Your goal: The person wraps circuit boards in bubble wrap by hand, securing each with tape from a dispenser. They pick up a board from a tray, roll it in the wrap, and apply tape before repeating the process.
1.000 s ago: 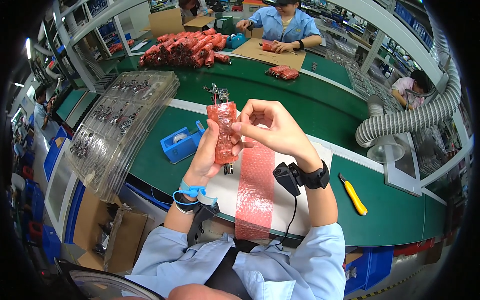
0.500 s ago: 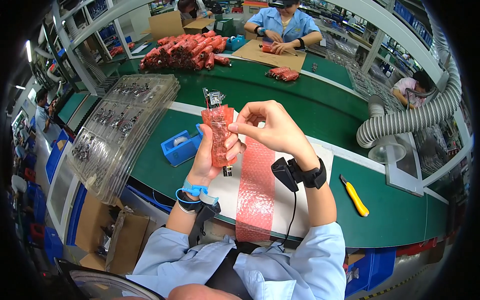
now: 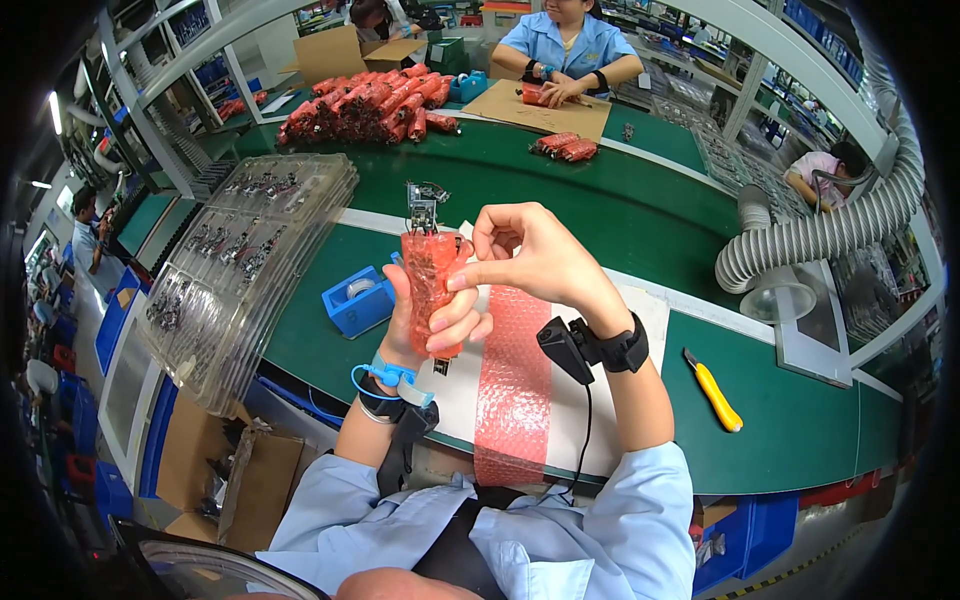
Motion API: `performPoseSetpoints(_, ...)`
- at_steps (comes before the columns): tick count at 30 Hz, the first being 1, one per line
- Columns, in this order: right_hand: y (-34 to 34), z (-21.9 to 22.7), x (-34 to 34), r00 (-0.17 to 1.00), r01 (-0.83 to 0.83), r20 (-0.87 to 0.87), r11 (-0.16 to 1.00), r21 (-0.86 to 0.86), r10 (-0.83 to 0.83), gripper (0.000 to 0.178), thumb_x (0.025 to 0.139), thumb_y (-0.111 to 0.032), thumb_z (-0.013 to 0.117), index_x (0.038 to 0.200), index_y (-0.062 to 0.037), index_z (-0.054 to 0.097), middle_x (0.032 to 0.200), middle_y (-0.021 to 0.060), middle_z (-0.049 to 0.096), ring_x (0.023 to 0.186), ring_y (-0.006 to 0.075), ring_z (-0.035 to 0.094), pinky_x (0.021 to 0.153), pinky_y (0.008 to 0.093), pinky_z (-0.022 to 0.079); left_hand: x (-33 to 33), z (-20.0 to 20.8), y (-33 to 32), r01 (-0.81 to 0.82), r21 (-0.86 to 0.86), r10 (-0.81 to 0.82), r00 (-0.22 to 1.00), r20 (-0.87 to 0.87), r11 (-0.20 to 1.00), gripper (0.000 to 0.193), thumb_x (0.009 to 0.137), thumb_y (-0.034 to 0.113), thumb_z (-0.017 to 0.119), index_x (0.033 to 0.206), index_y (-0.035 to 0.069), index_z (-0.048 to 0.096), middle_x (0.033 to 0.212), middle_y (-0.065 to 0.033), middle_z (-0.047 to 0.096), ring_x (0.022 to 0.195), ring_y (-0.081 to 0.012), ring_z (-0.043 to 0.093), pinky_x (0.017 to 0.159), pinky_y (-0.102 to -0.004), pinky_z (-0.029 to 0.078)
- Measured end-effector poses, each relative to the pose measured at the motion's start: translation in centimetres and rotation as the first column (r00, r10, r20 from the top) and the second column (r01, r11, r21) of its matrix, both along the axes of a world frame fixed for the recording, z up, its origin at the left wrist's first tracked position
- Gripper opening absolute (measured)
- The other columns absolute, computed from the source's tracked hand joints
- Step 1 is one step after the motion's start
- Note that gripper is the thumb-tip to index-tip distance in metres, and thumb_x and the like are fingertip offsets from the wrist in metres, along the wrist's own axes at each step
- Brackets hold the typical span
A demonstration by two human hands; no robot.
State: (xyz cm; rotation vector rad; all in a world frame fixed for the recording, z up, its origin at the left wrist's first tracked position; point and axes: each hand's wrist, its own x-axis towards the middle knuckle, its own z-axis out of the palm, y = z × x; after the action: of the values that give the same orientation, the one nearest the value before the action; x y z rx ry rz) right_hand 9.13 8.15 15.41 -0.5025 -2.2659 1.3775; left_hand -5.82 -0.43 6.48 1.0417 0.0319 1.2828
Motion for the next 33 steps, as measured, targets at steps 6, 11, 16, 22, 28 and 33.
performPoseSetpoints(6, 1.5, -1.7, -1.1, 0.998, 0.056, 0.005, 0.997, 0.053, -0.056, 0.038, 0.071, -0.014, 0.082, 0.069, -0.0079, 0.045, 0.067, -0.0066, 0.046, 0.066, 0.0031, 0.044, 0.061, 0.0206, 0.037, 0.3, -1.2, 1.0, 0.187, -0.054, -0.168, 0.952, 0.256, 0.981, 0.069, 0.084, 0.074, 0.032, 0.106, 0.01, 0.043, 0.064, 0.008, 0.04, 0.045, -0.0026, 0.04, 0.067, -0.0259, 0.04)
performPoseSetpoints(11, 2.6, -2.2, -1.2, 1.0, -0.009, 0.023, 0.999, -0.049, 0.01, 0.037, 0.073, -0.015, 0.081, 0.069, -0.0084, 0.045, 0.068, -0.0072, 0.046, 0.065, 0.002, 0.041, 0.059, 0.0203, 0.034, 0.2, -2.6, 1.6, 0.256, -0.109, -0.189, 0.889, 0.418, 0.961, 0.069, 0.087, 0.071, 0.03, 0.112, 0.009, 0.044, 0.064, 0.0086, 0.038, 0.043, -0.0005, 0.038, 0.068, -0.0254, 0.039)
performPoseSetpoints(16, 3.6, -3.3, -0.5, 0.996, 0.037, -0.083, 0.997, -0.064, -0.042, 0.037, 0.075, -0.019, 0.081, 0.068, -0.0076, 0.047, 0.064, -0.0076, 0.045, 0.059, 0.0013, 0.038, 0.05, 0.0204, 0.03, -0.1, -2.1, 1.3, 0.241, -0.119, -0.174, 0.897, 0.407, 0.963, 0.073, 0.087, 0.072, 0.029, 0.12, 0.008, 0.043, 0.064, 0.0086, 0.039, 0.044, 0.0004, 0.038, 0.068, -0.025, 0.039)
performPoseSetpoints(22, 2.5, -3.2, -1.0, 0.993, 0.1, -0.07, 0.993, 0.069, -0.095, 0.036, 0.076, -0.02, 0.08, 0.066, -0.0067, 0.047, 0.062, -0.0063, 0.046, 0.058, 0.0016, 0.04, 0.049, 0.0207, 0.03, -0.2, -2.4, 1.2, 0.052, -0.139, -0.011, 0.961, 0.278, 0.989, 0.077, 0.087, 0.071, 0.03, 0.127, 0.006, 0.041, 0.065, 0.0082, 0.038, 0.046, -0.0007, 0.037, 0.068, -0.0262, 0.039)
performPoseSetpoints(28, 2.1, -3.2, -1.1, 0.981, 0.188, -0.075, 0.974, 0.123, -0.179, 0.037, 0.077, -0.02, 0.079, 0.064, -0.0053, 0.047, 0.06, -0.0045, 0.046, 0.056, 0.0021, 0.04, 0.049, 0.0212, 0.031, 0.5, -1.0, 1.6, -0.162, -0.207, 0.187, 0.977, 0.105, 0.965, 0.076, 0.087, 0.071, 0.029, 0.124, 0.005, 0.041, 0.063, 0.0078, 0.038, 0.044, -0.0023, 0.038, 0.065, -0.0267, 0.037)
performPoseSetpoints(33, 1.4, -3.1, -1.2, 0.969, 0.238, -0.081, 0.967, 0.093, -0.231, 0.034, 0.078, -0.015, 0.076, 0.066, -0.0055, 0.046, 0.061, -0.0052, 0.046, 0.059, 0.0025, 0.04, 0.052, 0.021, 0.033, -0.1, -2.0, 2.3, 0.011, -0.161, 0.039, 0.952, 0.302, 0.987, 0.08, 0.088, 0.07, 0.031, 0.129, 0.002, 0.041, 0.069, 0.0073, 0.038, 0.05, -0.0012, 0.037, 0.065, -0.0251, 0.036)
